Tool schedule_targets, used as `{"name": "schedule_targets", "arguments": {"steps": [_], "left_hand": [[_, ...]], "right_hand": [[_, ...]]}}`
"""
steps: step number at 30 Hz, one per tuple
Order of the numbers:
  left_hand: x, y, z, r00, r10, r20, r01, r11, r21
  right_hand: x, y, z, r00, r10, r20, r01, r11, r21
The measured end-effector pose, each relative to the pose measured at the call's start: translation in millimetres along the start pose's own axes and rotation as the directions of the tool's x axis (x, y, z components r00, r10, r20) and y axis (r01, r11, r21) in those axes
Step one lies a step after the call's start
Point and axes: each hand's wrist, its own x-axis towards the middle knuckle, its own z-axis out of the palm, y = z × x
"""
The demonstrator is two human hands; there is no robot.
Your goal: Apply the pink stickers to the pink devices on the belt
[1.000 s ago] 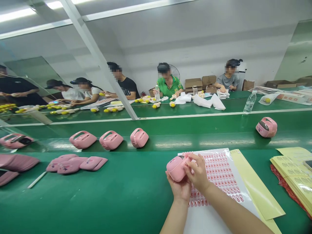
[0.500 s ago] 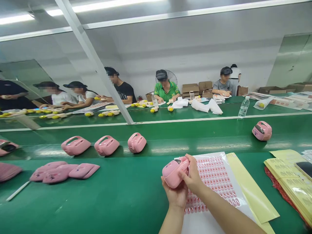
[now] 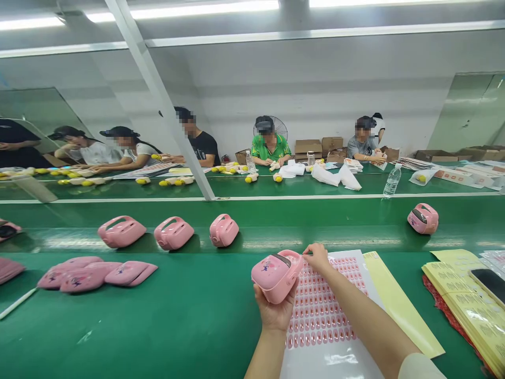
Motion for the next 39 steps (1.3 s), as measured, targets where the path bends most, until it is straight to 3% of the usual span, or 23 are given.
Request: {"name": "schedule_targets", "arguments": {"steps": [5,9,12,16,20,25,29,35,39], "left_hand": [[-7,-7,14,0.999,0.037,0.021,-0.042,0.928,0.369],[-22,-18,29,0.994,0.055,0.095,-0.094,0.868,0.487],[-32,-25,33,0.970,0.089,0.226,-0.222,0.701,0.677],[-32,-32,22,0.928,0.055,0.368,-0.349,0.471,0.810],[-25,-35,9,0.892,0.025,0.451,-0.430,0.353,0.831],[-21,-37,2,0.831,0.060,0.553,-0.544,0.295,0.786],[-19,-36,-3,0.817,0.055,0.575,-0.566,0.276,0.777],[-20,-35,-2,0.854,0.028,0.519,-0.496,0.347,0.796],[-26,-29,8,0.891,0.023,0.453,-0.422,0.407,0.810]], "right_hand": [[-7,-15,-31,0.999,-0.010,-0.050,0.018,0.985,0.169],[-37,-36,-63,0.992,-0.117,0.041,0.097,0.938,0.332],[-62,-49,-77,0.972,-0.195,0.130,0.134,0.918,0.373],[-79,-53,-84,0.973,-0.167,0.158,0.125,0.960,0.250],[-84,-48,-86,0.963,-0.153,0.223,0.099,0.967,0.234],[-88,-48,-91,0.948,-0.191,0.253,0.143,0.970,0.197],[-91,-46,-92,0.937,-0.236,0.258,0.198,0.966,0.164],[-100,-32,-97,0.887,-0.383,0.257,0.366,0.924,0.113],[-107,-26,-102,0.871,-0.390,0.300,0.391,0.918,0.059]]}}
